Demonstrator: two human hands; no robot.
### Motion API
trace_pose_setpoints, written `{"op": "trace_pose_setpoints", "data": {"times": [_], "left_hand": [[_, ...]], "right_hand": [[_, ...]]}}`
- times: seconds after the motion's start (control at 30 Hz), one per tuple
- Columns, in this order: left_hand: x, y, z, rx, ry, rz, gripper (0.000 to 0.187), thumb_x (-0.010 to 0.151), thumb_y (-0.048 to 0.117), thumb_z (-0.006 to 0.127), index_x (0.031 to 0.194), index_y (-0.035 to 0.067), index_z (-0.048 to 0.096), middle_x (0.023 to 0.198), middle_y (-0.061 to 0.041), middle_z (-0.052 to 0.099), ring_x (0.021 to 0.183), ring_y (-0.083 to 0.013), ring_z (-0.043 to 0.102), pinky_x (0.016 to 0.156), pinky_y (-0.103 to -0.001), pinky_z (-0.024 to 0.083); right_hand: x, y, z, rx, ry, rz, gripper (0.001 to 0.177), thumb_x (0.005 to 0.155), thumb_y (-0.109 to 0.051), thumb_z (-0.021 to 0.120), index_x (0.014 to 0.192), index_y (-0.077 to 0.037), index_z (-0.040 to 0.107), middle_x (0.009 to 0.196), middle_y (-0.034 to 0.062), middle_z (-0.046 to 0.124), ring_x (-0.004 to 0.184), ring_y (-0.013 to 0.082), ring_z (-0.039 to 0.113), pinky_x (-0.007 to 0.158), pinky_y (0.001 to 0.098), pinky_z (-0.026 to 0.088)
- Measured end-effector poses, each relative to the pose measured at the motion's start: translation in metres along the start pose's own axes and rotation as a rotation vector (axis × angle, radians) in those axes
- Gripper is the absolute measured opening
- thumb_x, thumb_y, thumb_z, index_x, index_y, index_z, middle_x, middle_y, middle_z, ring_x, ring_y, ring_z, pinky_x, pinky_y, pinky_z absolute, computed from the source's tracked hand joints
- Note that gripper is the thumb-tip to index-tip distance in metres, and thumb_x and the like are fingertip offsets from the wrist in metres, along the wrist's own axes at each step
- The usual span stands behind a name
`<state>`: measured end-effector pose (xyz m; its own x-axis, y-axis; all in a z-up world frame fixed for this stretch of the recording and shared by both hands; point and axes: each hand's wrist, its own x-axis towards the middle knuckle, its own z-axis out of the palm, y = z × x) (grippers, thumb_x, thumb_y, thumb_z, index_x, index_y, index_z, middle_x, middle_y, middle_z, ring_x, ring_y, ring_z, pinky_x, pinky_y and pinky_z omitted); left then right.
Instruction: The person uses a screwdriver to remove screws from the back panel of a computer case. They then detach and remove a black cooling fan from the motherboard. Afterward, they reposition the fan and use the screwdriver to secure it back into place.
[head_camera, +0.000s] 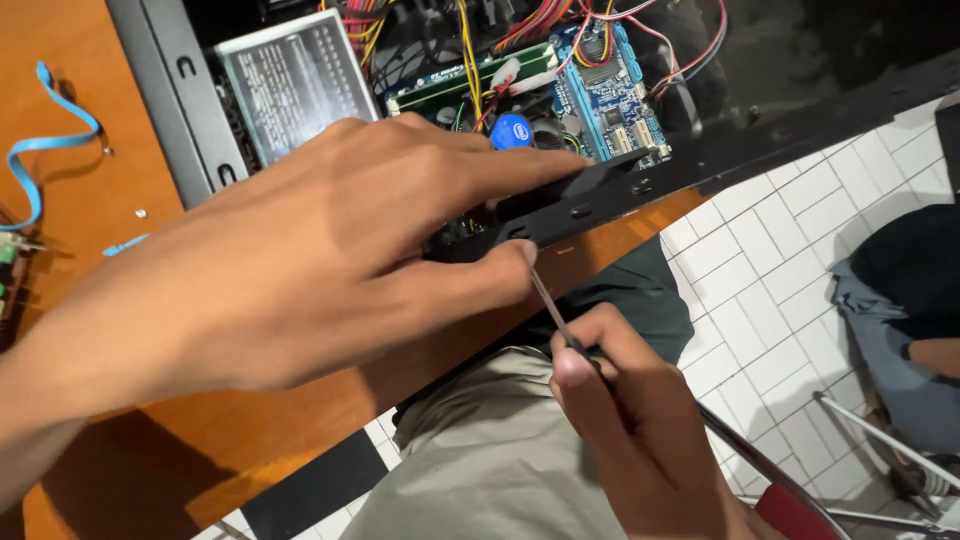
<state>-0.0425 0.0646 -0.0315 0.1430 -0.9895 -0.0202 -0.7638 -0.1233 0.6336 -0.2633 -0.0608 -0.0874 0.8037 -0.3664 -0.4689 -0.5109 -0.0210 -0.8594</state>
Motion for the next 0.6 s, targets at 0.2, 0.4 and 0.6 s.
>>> {"op": "trace_pose_setpoints", "data": {"times": [0.2,0.4,0.6], "left_hand": [[-0.0037,-0.0022,-0.0003,-0.03,-0.056,-0.073,0.063,0.105,0.048,0.038,0.158,0.016,0.05,0.107,-0.006,0.073,0.106,-0.0329,0.06,0.082,-0.049,0.04],[-0.0047,-0.0036,0.001,-0.044,-0.022,-0.039,0.06,0.105,0.045,0.037,0.153,0.012,0.052,0.116,-0.004,0.074,0.111,-0.0303,0.06,0.083,-0.045,0.042],[-0.0032,-0.004,0.0004,-0.036,-0.032,-0.027,0.06,0.105,0.045,0.038,0.155,0.013,0.05,0.117,-0.006,0.073,0.11,-0.0317,0.061,0.083,-0.046,0.042]], "right_hand": [[0.0009,0.0,0.0035,-0.137,0.031,-0.064,0.034,0.104,-0.038,0.051,0.084,-0.011,0.058,0.06,-0.006,0.029,0.049,0.0073,0.027,0.044,0.0298,0.022],[0.0008,0.0007,-0.0007,-0.192,0.06,-0.135,0.031,0.104,-0.033,0.052,0.084,-0.011,0.059,0.056,-0.006,0.033,0.049,0.008,0.03,0.047,0.0288,0.026],[0.0021,0.0046,-0.0011,-0.18,0.052,-0.116,0.029,0.104,-0.031,0.052,0.084,-0.011,0.059,0.055,-0.0056,0.032,0.045,0.0078,0.029,0.043,0.0281,0.024]]}}
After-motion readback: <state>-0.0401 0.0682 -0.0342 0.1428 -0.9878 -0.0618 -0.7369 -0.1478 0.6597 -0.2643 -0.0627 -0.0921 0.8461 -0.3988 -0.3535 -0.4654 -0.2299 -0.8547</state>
